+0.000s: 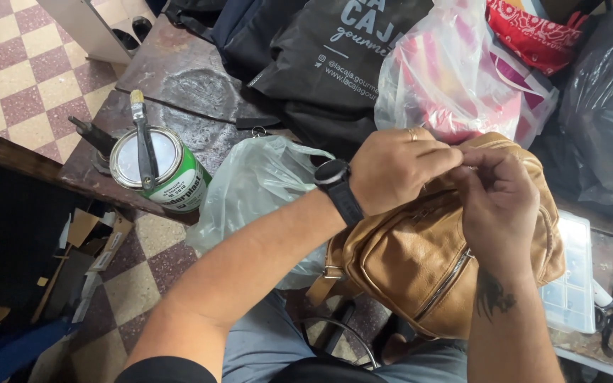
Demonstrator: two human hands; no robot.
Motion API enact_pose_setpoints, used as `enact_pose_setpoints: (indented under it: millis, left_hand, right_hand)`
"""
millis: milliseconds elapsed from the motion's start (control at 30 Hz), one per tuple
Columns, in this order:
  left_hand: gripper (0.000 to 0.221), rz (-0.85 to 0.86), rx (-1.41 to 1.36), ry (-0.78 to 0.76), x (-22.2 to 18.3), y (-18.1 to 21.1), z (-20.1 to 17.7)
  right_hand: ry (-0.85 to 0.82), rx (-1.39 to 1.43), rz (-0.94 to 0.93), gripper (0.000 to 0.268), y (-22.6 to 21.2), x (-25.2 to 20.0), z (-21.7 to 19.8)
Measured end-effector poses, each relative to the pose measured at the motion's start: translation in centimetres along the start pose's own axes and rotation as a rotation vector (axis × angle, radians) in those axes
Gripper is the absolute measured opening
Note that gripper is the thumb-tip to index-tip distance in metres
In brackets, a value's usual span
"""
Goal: Repairing a broken or stuck zipper on a brown leather backpack using a small hand tool.
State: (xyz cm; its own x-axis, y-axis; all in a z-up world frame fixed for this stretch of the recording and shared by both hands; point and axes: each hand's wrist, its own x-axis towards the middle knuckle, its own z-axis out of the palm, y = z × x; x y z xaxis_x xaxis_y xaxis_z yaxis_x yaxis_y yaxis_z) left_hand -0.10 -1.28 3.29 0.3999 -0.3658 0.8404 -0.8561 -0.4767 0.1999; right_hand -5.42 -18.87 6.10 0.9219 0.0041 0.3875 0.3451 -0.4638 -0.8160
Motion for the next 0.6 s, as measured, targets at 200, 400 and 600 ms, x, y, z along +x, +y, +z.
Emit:
enact_pose_setpoints:
  millis: [200,400,600]
  left_hand:
    - [0.005,0.142,0.170,0.239,0.0,1.2,-0.6]
    - [0.006,-0.088,0.030,0.247,-1.6,0.9,0.1]
    - [0.009,-0.399,-0.286,0.171,-2.4,-0.5,-1.2]
  right_hand:
    - [-0.076,0.029,0.061,0.034,-1.4,1.3,0.7]
    - [-0.096,-0.132,0.055,0.023,-1.6,1.0,0.3]
    - [0.013,-0.386,0.001,0.014,0.8,-2.1,-0.9]
